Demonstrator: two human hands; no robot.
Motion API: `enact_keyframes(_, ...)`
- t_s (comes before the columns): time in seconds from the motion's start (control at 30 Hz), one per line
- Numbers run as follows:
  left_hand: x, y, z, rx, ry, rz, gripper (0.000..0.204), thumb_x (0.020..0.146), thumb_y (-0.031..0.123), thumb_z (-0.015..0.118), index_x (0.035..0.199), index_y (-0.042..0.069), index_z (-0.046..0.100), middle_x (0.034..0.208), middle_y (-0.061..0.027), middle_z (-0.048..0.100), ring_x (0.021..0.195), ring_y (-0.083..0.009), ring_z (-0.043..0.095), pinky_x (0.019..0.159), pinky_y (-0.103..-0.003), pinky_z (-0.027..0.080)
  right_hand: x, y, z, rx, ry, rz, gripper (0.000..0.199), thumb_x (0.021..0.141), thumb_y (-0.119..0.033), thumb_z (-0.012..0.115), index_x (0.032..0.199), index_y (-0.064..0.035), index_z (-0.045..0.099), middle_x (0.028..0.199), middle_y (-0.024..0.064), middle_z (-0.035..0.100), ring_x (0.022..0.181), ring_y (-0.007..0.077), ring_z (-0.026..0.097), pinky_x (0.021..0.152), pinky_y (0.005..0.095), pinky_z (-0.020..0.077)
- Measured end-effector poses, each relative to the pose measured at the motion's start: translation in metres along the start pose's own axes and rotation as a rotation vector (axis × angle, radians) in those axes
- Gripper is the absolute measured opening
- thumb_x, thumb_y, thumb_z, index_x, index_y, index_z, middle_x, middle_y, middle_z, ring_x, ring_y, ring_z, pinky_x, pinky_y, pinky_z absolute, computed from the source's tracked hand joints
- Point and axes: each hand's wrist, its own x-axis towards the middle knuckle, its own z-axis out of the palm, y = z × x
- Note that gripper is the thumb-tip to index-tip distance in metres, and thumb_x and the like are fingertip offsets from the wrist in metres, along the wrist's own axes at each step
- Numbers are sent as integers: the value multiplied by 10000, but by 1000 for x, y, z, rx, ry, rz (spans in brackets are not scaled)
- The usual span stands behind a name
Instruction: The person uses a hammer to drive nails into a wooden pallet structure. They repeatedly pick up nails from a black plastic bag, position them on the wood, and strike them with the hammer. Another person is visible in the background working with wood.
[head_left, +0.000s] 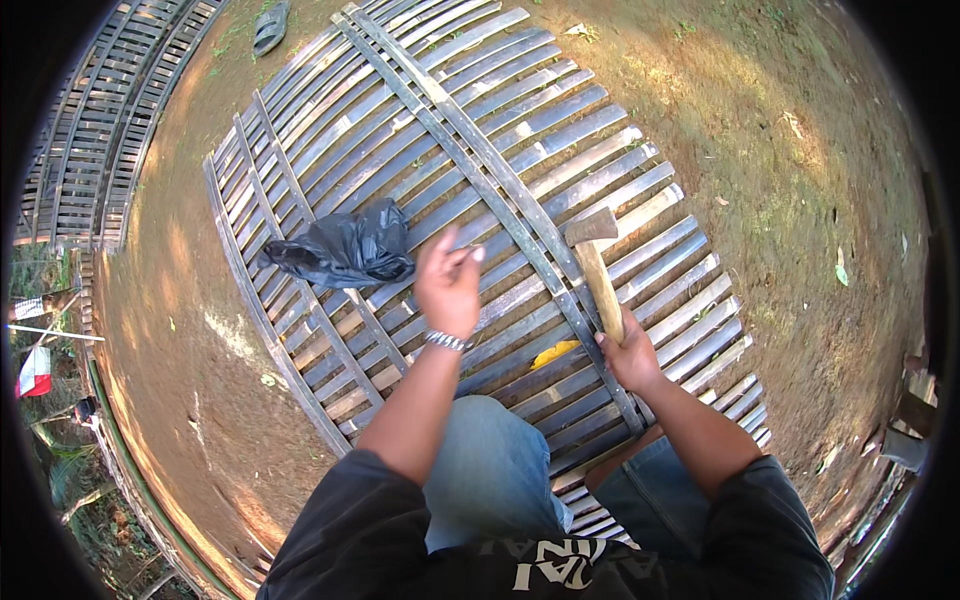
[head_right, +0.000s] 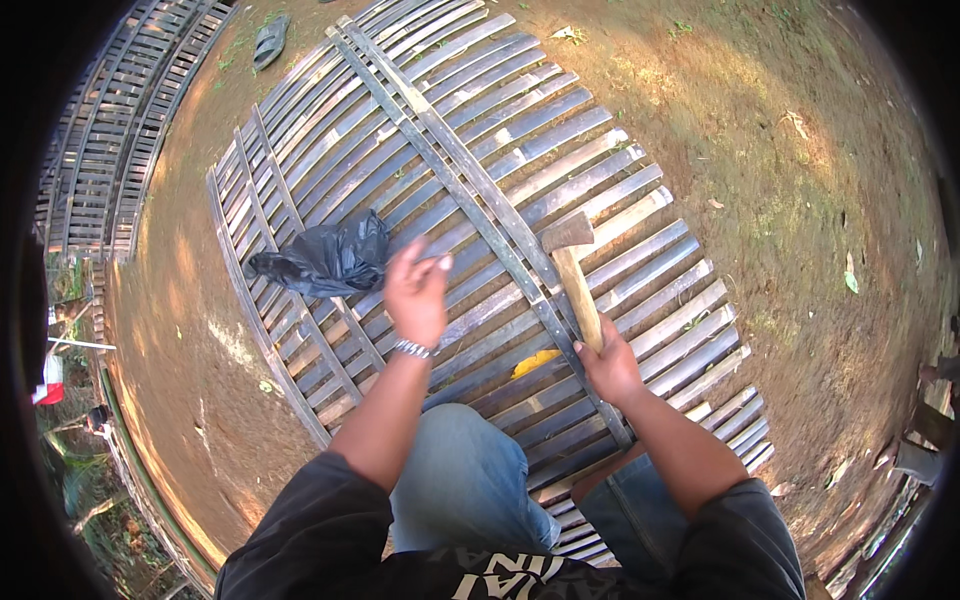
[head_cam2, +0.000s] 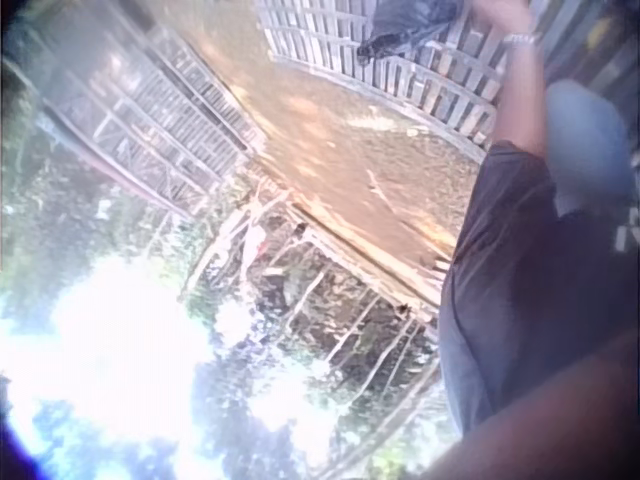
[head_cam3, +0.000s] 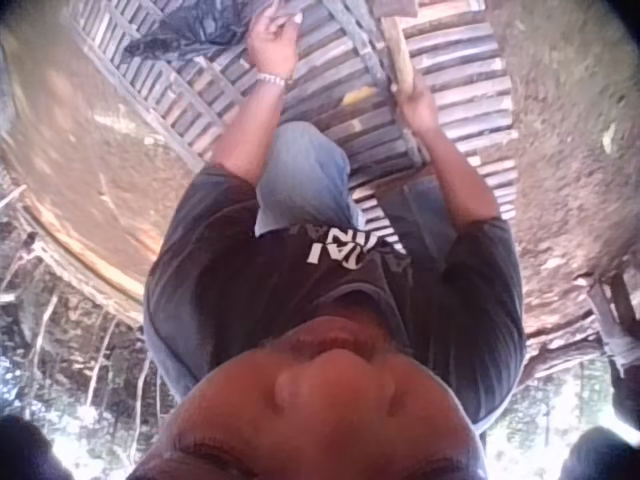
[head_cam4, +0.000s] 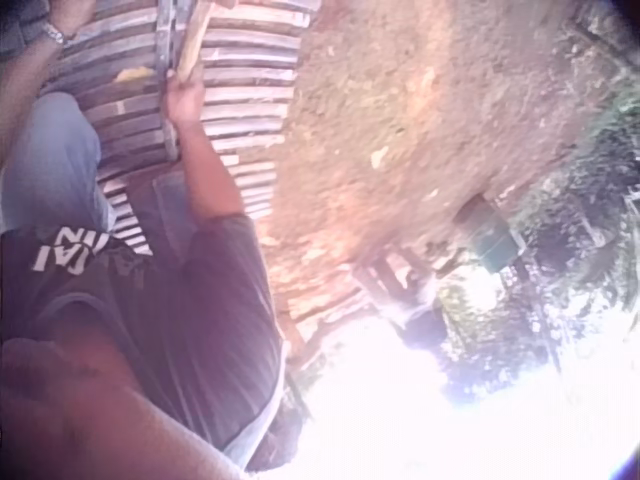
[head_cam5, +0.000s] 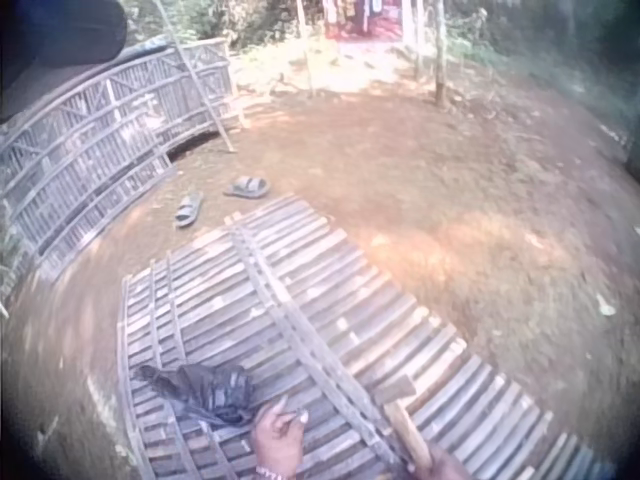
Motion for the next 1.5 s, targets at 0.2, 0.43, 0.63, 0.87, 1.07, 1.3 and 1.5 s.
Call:
enact_keyframes(0.2, 5, -79, 54, 130, -75, -50, 118, 854, 13, 784, 967, 21, 748, 1056, -85, 744, 967, -201, 717, 853, -342, 573, 3, 10, 3, 0, 8, -63, 584, 994, -163, 673, 1517, -84, 427, 843, 113, 672, 619, 169, 619, 614, 354, 531)
enact_keyframes(0.43, 9, -78, 52, 679, 5, 296, 84, 797, 182, 825, 844, 131, 778, 966, -20, 711, 1006, -232, 651, 952, -406, 431, 2, 6, 1, 116, -9, -7, 598, 998, -144, 673, 1530, -75, 407, 786, 60, 640, 569, 126, 582, 552, 314, 505)
enact_keyframes(0.63, 8, -78, 56, 724, -44, 329, 87, 819, 181, 799, 882, 138, 757, 978, -20, 696, 994, -236, 642, 938, -418, 410, 4, 5, -3, 12, -40, 14, 598, 997, -141, 668, 1531, -63, 411, 938, 138, 694, 766, 214, 675, 719, 357, 553)
enact_keyframes(0.87, 7, -76, 56, 739, -65, 388, 90, 840, 170, 774, 918, 151, 735, 986, -14, 680, 992, -254, 636, 934, -433, 409, 4, 13, 1, -193, 13, -353, 596, 1000, -95, 651, 1536, -47, 397, 1022, 150, 699, 888, 222, 691, 814, 344, 545)
enact_keyframes(1.07, 8, -73, 55, 691, -52, 366, 78, 825, 168, 799, 877, 150, 744, 970, -12, 685, 976, -247, 637, 922, -418, 409, 1, -20, 5, -235, -37, -187, 595, 1006, -117, 632, 1541, -33, 384, 1258, 277, 666, 1190, 361, 673, 1011, 403, 504)
enact_keyframes(1.3, 9, -69, 54, 658, -87, 288, 80, 803, 153, 810, 851, 138, 747, 967, -14, 695, 979, -236, 637, 921, -406, 402, 13, -40, 9, -370, 86, -520, 571, 1011, -121, 575, 1545, -99, 373, 1269, 333, 638, 1110, 535, 636, 927, 543, 543)
enact_keyframes(1.5, 10, -69, 51, 653, -111, 257, 77, 797, 139, 800, 846, 125, 743, 971, -10, 699, 985, -234, 632, 932, -404, 395, 20, -39, 10, -478, 95, -563, 564, 992, -80, 589, 1525, -105, 406, 1259, 320, 645, 1109, 508, 651, 910, 536, 553)
